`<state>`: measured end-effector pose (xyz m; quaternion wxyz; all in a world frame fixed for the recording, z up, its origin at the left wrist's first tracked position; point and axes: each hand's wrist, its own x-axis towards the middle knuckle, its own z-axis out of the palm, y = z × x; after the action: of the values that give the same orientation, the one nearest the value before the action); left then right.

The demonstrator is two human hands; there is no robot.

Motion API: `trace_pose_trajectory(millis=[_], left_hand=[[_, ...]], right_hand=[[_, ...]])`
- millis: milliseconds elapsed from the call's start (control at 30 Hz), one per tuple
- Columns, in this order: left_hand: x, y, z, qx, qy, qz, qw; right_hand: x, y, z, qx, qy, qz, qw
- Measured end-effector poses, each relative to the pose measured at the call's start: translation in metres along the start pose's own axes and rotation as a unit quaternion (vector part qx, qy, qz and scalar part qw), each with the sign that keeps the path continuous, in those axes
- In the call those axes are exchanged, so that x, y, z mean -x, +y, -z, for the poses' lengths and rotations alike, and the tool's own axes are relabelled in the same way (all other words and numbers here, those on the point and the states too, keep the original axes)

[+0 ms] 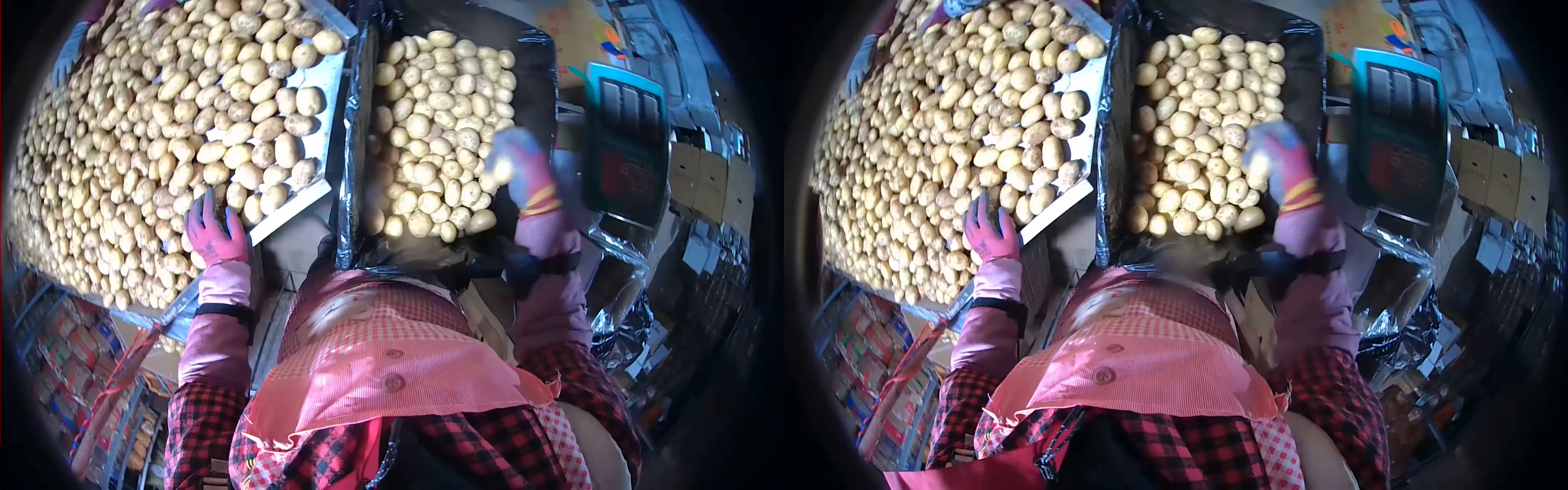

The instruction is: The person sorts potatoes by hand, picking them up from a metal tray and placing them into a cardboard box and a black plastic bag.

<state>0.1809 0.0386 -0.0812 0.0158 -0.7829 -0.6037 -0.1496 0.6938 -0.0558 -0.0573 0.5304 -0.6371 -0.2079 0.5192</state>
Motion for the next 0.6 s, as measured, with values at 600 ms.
trace_pose_trajectory(millis=[600], left_hand=[[0.007,-0.017,-0.006,0.039,0.04,-0.031,0.998]], right_hand=[[0.059,0.033,-0.085,0.035,-0.088,-0.137,0.986]])
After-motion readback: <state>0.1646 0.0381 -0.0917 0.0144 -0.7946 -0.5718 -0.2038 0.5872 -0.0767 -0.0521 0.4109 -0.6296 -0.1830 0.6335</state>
